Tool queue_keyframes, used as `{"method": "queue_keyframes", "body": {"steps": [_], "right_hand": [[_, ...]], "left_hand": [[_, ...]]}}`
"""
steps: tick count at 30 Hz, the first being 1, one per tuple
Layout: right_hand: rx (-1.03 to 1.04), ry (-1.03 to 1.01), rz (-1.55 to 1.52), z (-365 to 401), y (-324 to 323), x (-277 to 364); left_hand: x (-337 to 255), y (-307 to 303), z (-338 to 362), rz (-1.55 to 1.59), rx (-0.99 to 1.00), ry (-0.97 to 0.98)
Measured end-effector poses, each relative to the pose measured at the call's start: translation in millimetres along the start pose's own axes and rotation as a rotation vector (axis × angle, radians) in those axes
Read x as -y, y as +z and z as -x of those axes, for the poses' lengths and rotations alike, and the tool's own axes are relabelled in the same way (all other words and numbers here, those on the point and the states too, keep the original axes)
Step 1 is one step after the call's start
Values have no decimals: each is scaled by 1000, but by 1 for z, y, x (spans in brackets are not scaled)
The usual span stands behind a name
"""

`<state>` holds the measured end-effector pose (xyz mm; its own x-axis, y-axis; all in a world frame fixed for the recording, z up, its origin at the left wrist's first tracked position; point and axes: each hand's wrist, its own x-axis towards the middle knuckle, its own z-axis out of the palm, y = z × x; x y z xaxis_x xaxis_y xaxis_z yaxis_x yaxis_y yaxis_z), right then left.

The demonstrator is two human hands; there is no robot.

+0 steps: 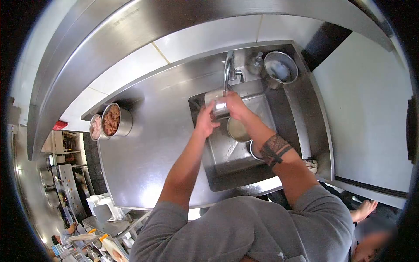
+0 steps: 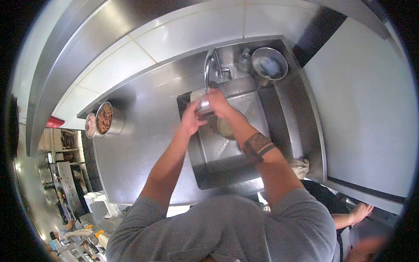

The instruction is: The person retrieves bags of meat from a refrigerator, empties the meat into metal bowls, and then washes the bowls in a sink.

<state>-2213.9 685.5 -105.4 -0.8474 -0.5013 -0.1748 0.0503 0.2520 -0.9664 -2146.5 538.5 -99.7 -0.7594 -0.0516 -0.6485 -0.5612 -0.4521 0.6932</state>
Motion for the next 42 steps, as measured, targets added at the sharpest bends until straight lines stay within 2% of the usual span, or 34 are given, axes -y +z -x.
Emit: {"method": "queue_keyframes", "body": {"steps": [1, 3, 4, 6, 7, 8, 10, 11, 12, 14, 15, 16, 17, 18, 20, 21, 22, 23, 24, 25, 26, 28, 29, 30, 32, 33, 34, 35, 37, 38, 39, 40, 41, 42], "right_hand": [[-50, 80, -172, -2, 15, 2], [-161, 240, -521, 1, 34, 5], [-168, 243, -524, 10, 32, 7], [441, -91, 915, 32, 16, 7], [347, -188, 853, 34, 6, 2], [349, -188, 851, 24, 0, 0], [4, -69, 432, 9, -15, 19], [-86, 173, 10, 8, -16, 34], [-89, 175, 10, 11, -7, 30], [78, -225, 295, 23, 13, 14], [400, -175, 442, 28, 9, 15], [394, -174, 438, 32, 1, 23], [392, -55, 432, 33, -11, 32], [389, 67, 424, 33, -23, 35], [311, 27, 388, 19, -44, 27], [242, 105, 270, 16, -53, 36], [174, 181, 150, 14, -59, 40], [171, 182, 148, 14, -63, 43], [39, 70, 239, 11, -66, 45], [-94, -45, 330, 9, -71, 47], [-97, -48, 332, 9, -79, 49], [-366, -187, 375, 15, -104, 52], [-519, -196, 380, 12, -125, 41], [-666, -206, 382, 7, -152, 29], [-834, -67, 578, 5, -205, 25], [-750, -46, 756, 1, -236, 7], [-664, -27, 932, -6, -266, -19], [-664, -41, 922, -22, -296, -58], [-477, 69, 1117, -57, -331, -117], [-473, 52, 1115, -65, -329, -114], [-442, 141, 1146, -68, -325, -112], [-414, 231, 1174, -67, -318, -102], [-413, 222, 1168, -67, -314, -90], [-514, 243, 1103, -60, -307, -63]], "left_hand": [[10, -6, -4, 0, 127, -10], [13, -21, -23, 76, 169, -71], [12, -26, -25, 158, 207, -141], [3, -35, -25, 130, 175, -102], [-4, -38, -19, -61, 177, -222], [-8, -39, -13, -254, 174, -345], [6, -44, -17, -310, 97, -311], [8, -40, -9, -153, 60, -224], [9, -35, -4, 5, 22, -136], [15, -38, -13, 131, -47, -78], [15, -49, -22, -74, -51, -99], [10, -53, -25, -281, -52, -118], [5, -55, -29, -423, -48, -153], [6, -52, -26, -430, -42, -158], [5, -44, -17, -187, 69, 260], [2, -36, -12, 23, 243, 226], [0, -27, -9, 20, 245, 221], [-2, -16, -7, 96, 313, 130], [-4, -8, -11, 173, 380, 40], [-7, 1, -17, 52, 206, -93], [-8, 14, -23, 50, 209, -90], [-11, 41, -36, -523, -61, 28], [2, 40, -67, -607, -91, 150], [4, 48, -76, -605, -99, 149], [6, 62, -85, -994, 44, 669], [-9, 72, -68, -999, 29, 674], [-36, 92, -32, -1054, 109, 427], [-53, 102, -11, -1095, 186, 176], [-29, 74, -42, -984, 186, 246], [-21, 62, -51, -867, 203, 312], [-19, 58, -42, -671, 237, 288], [-16, 57, -37, -671, 227, 295], [-15, 55, -32, -612, 149, 303], [-15, 54, -28, -556, 73, 306]]}}
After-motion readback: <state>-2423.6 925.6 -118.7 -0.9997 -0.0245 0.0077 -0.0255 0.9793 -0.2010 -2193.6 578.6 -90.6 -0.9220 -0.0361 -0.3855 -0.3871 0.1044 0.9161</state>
